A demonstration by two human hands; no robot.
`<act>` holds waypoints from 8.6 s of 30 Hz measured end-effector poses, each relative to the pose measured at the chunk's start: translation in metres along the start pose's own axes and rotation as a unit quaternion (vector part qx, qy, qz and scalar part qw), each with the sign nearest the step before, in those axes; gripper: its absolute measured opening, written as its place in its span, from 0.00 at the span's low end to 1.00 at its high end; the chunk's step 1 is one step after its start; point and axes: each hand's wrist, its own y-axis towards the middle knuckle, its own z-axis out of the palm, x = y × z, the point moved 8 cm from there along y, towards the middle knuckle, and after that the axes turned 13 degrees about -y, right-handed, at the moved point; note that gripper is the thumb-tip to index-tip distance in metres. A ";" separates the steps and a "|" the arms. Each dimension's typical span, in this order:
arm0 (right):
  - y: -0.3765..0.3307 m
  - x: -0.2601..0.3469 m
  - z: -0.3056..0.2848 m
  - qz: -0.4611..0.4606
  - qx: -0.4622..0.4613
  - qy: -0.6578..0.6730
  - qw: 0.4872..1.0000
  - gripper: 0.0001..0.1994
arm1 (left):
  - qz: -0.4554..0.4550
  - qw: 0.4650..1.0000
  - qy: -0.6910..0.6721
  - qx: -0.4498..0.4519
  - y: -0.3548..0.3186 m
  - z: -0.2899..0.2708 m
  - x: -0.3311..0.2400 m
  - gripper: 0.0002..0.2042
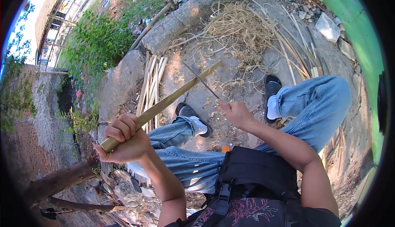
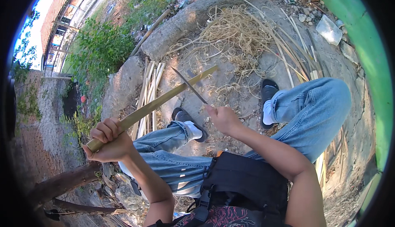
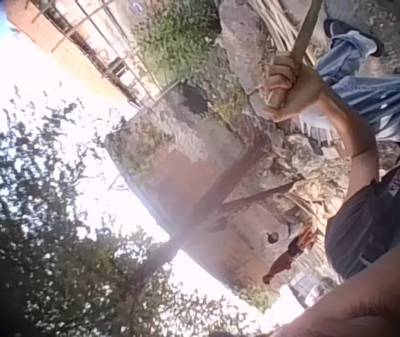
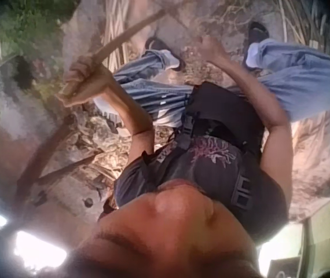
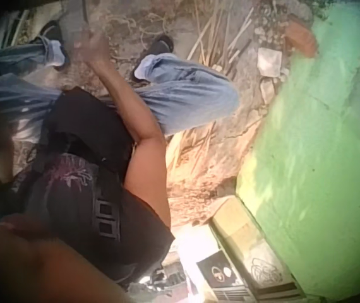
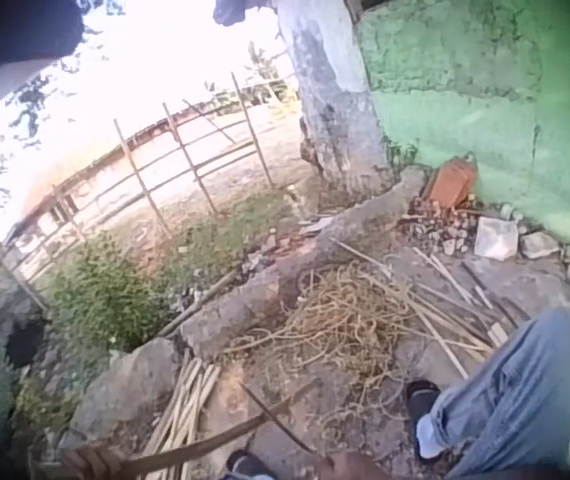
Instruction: The person scrapes the outer surface of a long bamboo stalk with a machete to clean it and pulls off loose fibers by hand.
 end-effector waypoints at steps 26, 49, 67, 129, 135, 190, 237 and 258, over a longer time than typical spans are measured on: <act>-0.028 0.088 -0.020 -0.097 0.041 -0.015 0.994 0.33 | -0.020 1.000 -0.001 0.013 -0.005 -0.003 0.007 0.25; -0.024 0.075 -0.013 -0.111 0.035 -0.003 0.993 0.32 | -0.004 0.999 0.009 0.046 -0.006 0.015 0.011 0.25; -0.013 0.056 -0.001 -0.095 -0.007 -0.049 0.994 0.13 | -0.011 1.000 0.024 0.012 -0.006 0.000 0.008 0.25; 0.112 -0.153 0.042 0.169 -0.001 -0.149 0.974 0.09 | -0.011 0.999 0.044 -0.018 0.016 -0.026 -0.002 0.23; 0.131 -0.166 0.030 0.126 0.028 -0.226 0.965 0.10 | -0.004 0.998 0.064 -0.023 0.015 -0.027 -0.004 0.23; 0.024 0.051 0.027 -0.090 0.055 -0.032 0.994 0.05 | -0.053 0.998 -0.006 0.042 0.014 -0.047 0.001 0.26; 0.048 0.027 0.028 -0.068 0.066 -0.063 0.994 0.08 | -0.077 0.994 0.009 0.081 0.022 -0.032 -0.003 0.28; 0.090 -0.017 0.045 -0.048 0.045 -0.087 0.994 0.07 | -0.063 0.997 0.021 0.025 0.025 -0.052 -0.003 0.27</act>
